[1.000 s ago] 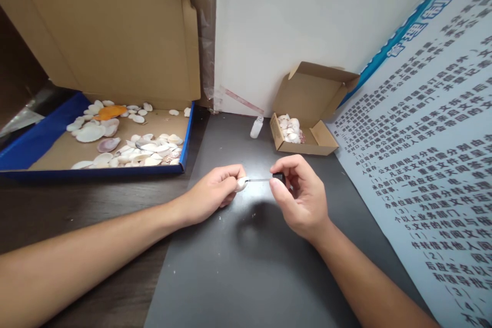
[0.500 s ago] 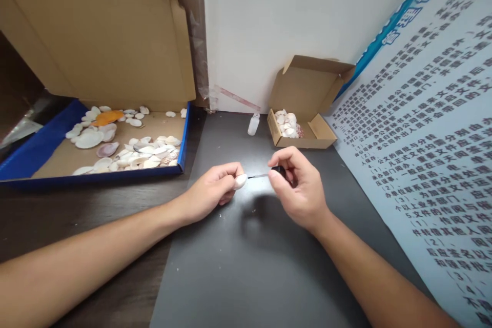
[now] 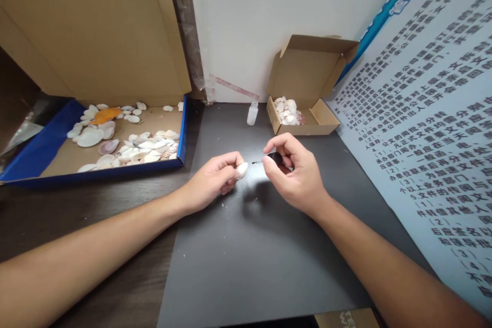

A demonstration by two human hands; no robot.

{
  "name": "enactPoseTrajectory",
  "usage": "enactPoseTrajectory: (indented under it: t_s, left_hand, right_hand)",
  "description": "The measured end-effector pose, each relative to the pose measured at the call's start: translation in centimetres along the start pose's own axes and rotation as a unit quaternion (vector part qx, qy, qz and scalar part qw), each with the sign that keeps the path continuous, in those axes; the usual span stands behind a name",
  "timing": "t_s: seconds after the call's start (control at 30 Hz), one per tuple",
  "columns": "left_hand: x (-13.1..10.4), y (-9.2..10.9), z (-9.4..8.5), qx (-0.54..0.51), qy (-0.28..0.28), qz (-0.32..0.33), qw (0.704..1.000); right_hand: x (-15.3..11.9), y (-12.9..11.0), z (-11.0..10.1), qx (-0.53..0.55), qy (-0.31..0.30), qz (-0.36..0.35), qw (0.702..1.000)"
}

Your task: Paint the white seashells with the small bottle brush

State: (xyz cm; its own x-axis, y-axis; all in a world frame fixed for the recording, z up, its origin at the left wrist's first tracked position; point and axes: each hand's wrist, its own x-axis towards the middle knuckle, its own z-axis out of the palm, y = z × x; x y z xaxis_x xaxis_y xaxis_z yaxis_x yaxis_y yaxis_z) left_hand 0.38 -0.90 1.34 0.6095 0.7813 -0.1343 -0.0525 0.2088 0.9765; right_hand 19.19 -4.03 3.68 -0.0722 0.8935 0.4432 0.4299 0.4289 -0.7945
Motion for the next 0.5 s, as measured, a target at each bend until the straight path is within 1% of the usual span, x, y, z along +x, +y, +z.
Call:
enactPoseTrajectory:
  t_s: [0.13,0.27,0.4,0.5]
  left_hand:
    - [0.04,0.00,0.04,0.003,0.004,0.002,1.000]
    - [0.01,0.01,0.07,0.007,0.002,0.006,1.000]
    - [-0.01,0.12,0.11,0.010,0.005,0.007,1.000]
    - [-0.01,0.17,0.15,0.006,0.006,0.003,1.000]
  right_hand:
    - [0.11,-0.01,0.02,0.032,0.002,0.003,0.999]
    - [0.15,-0.01,0.07,-0.007,-0.001,0.007,1.000]
    - [0.03,0.03,0.00,0.033,-0.004,0.000,0.999]
    - [-0.03,0.01,-0.10,0.008,-0.008,-0.004,1.000]
